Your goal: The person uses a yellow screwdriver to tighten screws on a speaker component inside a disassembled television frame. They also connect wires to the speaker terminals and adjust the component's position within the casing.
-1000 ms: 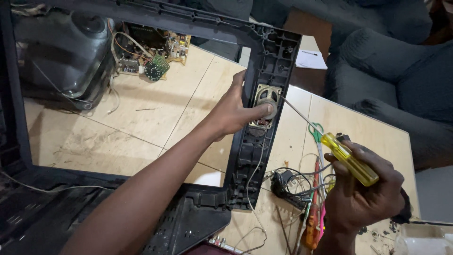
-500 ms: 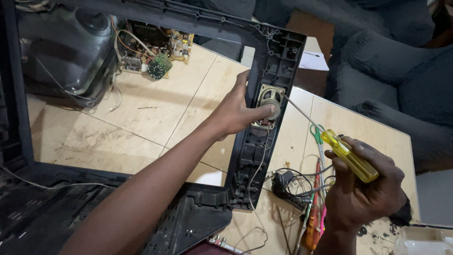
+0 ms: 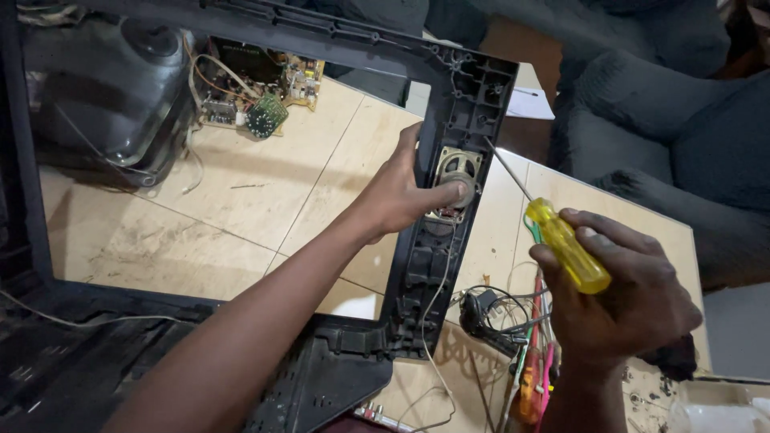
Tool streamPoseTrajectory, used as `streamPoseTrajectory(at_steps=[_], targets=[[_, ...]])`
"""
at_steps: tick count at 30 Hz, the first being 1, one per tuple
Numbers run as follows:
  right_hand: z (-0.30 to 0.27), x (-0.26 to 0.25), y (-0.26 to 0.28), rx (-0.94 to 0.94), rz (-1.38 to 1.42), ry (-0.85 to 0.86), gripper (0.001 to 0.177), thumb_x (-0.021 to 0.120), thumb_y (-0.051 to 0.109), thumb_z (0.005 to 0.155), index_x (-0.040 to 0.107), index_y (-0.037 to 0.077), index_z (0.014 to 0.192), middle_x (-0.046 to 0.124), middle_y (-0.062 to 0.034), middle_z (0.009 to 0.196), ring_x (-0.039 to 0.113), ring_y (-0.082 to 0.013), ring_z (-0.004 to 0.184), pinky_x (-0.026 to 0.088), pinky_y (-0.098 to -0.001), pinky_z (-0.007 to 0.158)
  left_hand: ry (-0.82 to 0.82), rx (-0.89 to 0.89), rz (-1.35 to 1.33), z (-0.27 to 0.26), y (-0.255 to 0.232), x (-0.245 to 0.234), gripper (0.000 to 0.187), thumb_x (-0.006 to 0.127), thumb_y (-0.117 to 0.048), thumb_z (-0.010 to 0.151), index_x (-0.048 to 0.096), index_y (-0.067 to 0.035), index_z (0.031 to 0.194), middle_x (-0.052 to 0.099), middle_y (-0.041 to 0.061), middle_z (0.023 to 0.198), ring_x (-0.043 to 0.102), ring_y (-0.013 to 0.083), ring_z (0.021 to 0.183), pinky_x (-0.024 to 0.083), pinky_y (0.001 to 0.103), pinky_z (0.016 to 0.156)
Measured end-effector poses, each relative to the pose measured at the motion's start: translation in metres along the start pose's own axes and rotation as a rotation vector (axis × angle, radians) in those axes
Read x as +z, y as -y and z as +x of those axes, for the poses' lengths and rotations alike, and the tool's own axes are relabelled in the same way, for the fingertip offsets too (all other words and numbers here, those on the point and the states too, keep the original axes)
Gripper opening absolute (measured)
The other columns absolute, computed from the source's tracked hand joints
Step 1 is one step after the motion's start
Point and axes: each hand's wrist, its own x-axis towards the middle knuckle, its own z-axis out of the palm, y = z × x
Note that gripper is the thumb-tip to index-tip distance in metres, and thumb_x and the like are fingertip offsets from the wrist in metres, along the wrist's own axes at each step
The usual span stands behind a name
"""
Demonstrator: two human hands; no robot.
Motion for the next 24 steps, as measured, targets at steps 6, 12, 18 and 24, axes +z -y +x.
streamPoseTrajectory(at_steps=[6,12,18,24], targets=[[-0.018,-0.009,-0.016,0.04,-0.035,-0.021,0.046,0.083,0.001,0.101,0.048,-0.018,0.125,0.066,-0.0347,0.116,0.072,-0.0442,0.105,0.061,-0.049,0.097,0.003,-0.015,0.144,0.017,0.027,-0.001,0.111,0.079,-0.041,0.075,0.014,-0.01,0.159,0.052,0.027,0.15,0.057,0.048,0.132,0.048,0.064,0.104],[-0.106,-0.057,-0.071,0.628,0.358,-0.373,0.01,0.058,0.006,0.12,0.059,0.0,0.127,0.066,-0.0172,0.135,0.07,-0.0281,0.095,0.052,-0.0304,0.06,-0.02,0.195,0.019,0.021,0.056,0.004,0.076,0.082,-0.035,0.088,0.033,-0.008,0.139,0.07,0.014,0.122,0.081,0.0227,0.1,0.071,0.034,0.084],[-0.223,-0.129,-0.113,0.427,-0.006,-0.184,0.023,0.036,-0.026,0.113,0.056,-0.028,0.124,0.063,-0.0409,0.13,0.065,-0.0505,0.112,0.062,-0.0607,0.111,0.022,0.218,0.148,0.012,0.051,0.001,0.044,0.07,-0.038,0.096,0.066,-0.003,0.122,0.078,0.015,0.112,0.082,0.0249,0.096,0.066,0.04,0.083],[-0.132,-0.075,-0.012,0.793,-0.23,0.918,0.027,0.08,0.026,0.075,0.075,0.013,0.098,0.072,-0.0038,0.071,0.062,-0.0239,0.055,0.045,-0.0376,0.056,0.071,0.184,0.139,0.012,0.057,0.015,0.047,0.071,-0.037,0.097,0.062,-0.001,0.127,0.073,0.021,0.12,0.078,0.0335,0.105,0.063,0.047,0.088]])
